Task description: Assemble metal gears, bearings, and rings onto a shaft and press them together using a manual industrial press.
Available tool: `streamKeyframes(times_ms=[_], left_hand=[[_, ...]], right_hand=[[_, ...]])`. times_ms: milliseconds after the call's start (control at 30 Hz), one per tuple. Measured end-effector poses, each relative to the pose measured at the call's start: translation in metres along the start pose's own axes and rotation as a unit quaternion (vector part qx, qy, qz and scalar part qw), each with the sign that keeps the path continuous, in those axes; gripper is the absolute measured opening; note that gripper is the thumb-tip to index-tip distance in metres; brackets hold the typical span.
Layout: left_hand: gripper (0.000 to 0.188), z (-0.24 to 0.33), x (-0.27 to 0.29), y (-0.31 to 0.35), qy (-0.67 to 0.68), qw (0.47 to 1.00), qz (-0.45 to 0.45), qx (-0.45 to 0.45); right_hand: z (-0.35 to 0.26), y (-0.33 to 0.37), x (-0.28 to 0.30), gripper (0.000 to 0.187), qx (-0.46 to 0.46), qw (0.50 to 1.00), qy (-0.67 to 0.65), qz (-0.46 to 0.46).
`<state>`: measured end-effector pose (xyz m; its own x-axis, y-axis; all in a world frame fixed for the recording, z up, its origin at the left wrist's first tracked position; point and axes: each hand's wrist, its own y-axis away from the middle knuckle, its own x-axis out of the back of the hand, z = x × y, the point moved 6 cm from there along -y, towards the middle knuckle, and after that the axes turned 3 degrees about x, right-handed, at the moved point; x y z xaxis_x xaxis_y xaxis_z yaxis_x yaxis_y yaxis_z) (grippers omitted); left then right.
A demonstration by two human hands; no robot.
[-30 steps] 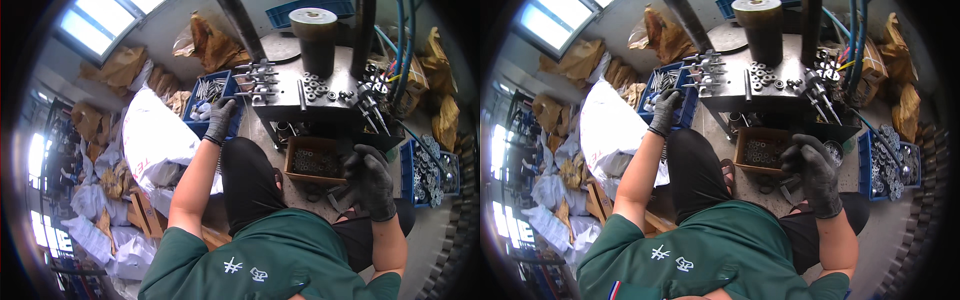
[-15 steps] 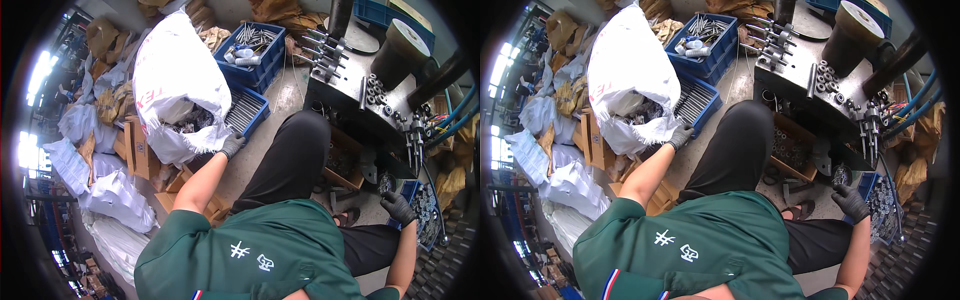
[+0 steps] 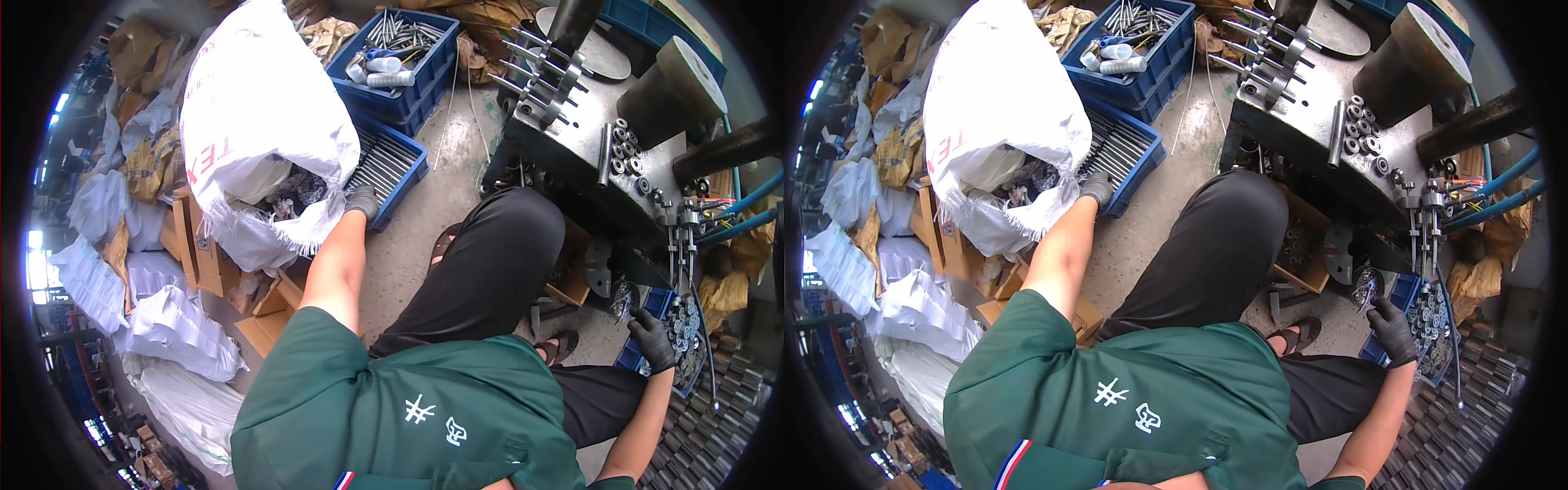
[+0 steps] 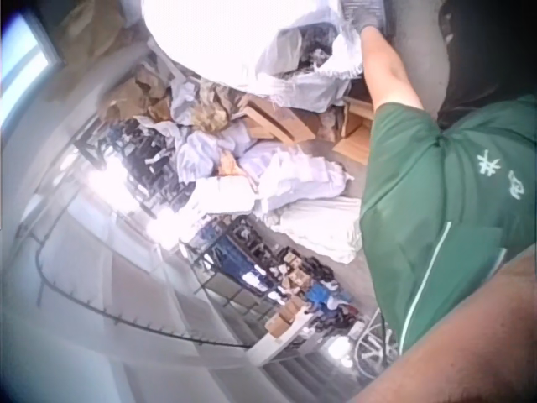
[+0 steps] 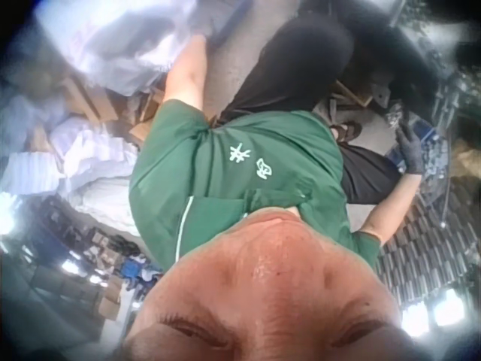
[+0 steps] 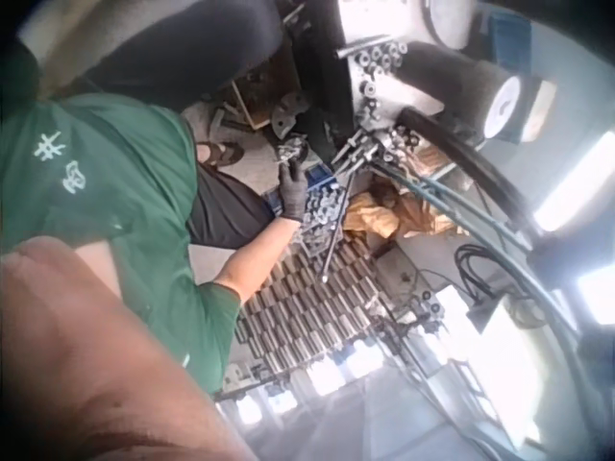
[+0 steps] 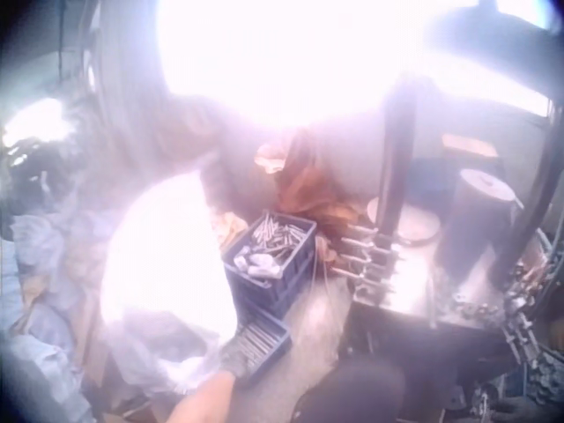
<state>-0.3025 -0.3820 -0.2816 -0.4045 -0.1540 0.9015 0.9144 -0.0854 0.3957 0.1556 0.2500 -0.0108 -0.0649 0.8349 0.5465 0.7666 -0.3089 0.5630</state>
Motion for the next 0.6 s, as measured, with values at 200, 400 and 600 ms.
streamKeyframes(times_ms=[200, 400, 600], left_hand=[[0.044, -0.063, -0.014, -0.019, -0.133, 0.990, -0.039, 0.025], [0.053, -0.036, 0.003, -0.030, -0.084, 0.985, -0.130, 0.082], [0.059, -0.089, 0.004, -0.040, -0.132, 0.973, -0.153, 0.109]], right_hand=[[0.030, -0.002, 0.011, 0.036, -0.050, 0.997, -0.024, 0.048], [0.037, 0.009, 0.023, 0.037, -0.073, 0.995, -0.011, 0.064], [0.032, -0.015, 0.008, 0.038, -0.076, 0.996, 0.021, 0.037]])
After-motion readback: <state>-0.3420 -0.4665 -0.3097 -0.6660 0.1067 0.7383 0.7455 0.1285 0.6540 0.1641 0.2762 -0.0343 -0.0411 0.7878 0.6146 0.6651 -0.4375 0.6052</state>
